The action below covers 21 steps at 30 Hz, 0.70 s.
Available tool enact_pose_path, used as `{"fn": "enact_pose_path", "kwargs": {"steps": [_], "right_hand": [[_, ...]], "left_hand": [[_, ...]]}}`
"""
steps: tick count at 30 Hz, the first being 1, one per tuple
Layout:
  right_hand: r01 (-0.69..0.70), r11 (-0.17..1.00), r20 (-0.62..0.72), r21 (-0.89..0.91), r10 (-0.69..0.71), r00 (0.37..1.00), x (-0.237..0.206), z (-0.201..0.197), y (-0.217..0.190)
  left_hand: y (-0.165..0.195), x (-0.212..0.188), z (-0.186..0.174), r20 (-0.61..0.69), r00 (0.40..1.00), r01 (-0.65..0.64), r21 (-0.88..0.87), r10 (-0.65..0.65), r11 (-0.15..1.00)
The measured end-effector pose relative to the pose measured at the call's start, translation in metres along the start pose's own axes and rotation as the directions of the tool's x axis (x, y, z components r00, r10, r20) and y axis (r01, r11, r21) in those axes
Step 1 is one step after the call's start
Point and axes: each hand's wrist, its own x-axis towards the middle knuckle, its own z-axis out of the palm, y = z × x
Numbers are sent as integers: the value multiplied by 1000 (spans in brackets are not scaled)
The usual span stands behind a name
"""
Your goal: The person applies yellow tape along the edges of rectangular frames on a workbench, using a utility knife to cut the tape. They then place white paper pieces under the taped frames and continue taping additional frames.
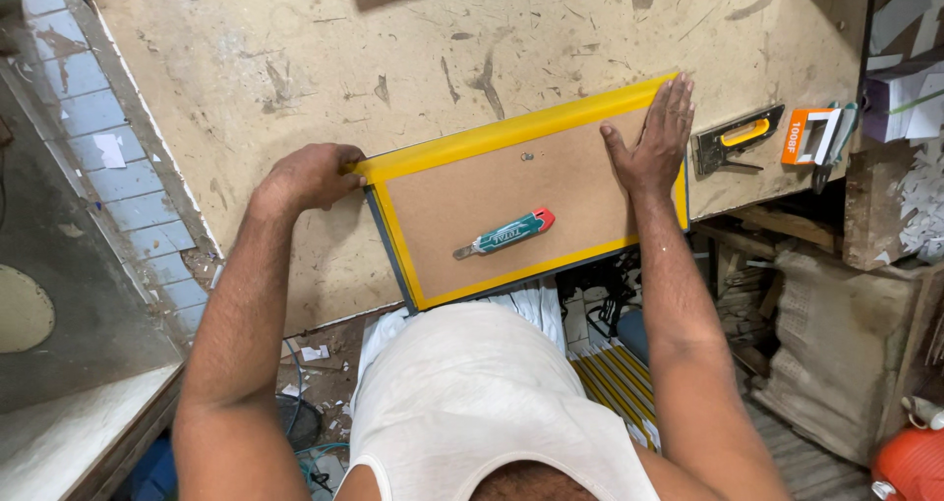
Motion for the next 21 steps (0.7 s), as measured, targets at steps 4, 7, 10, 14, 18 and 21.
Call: {"fn": "enact_pose_path", "kwargs": {"steps": [4,7,10,14,18,21], "right_hand": [[-5,1000,-1,0,5,1000,-2,-1,-1],[-27,999,36,-41,28,999,1,-5,-6],[-167,975,139,-149,188,972,3,-10,-25],[-238,945,425,-224,315,849,-12,1,-112],[157,987,546,-33,-114,830,-53,34,-244],[369,927,560,62,-338,756,-75,44,-306]], "left_hand": [[2,0,2,-6,999,31,23,-31,999],[1,-1,3,-36,999,7,-4,-7,1000],[-1,-2,4,-68,996,-60,10,61,998],[0,-4,5,-98,992,-82,5,82,997],[-2,-3,5,-108,989,-103,3,103,995],[-3,1,7,-157,975,-158,0,156,987]]}}
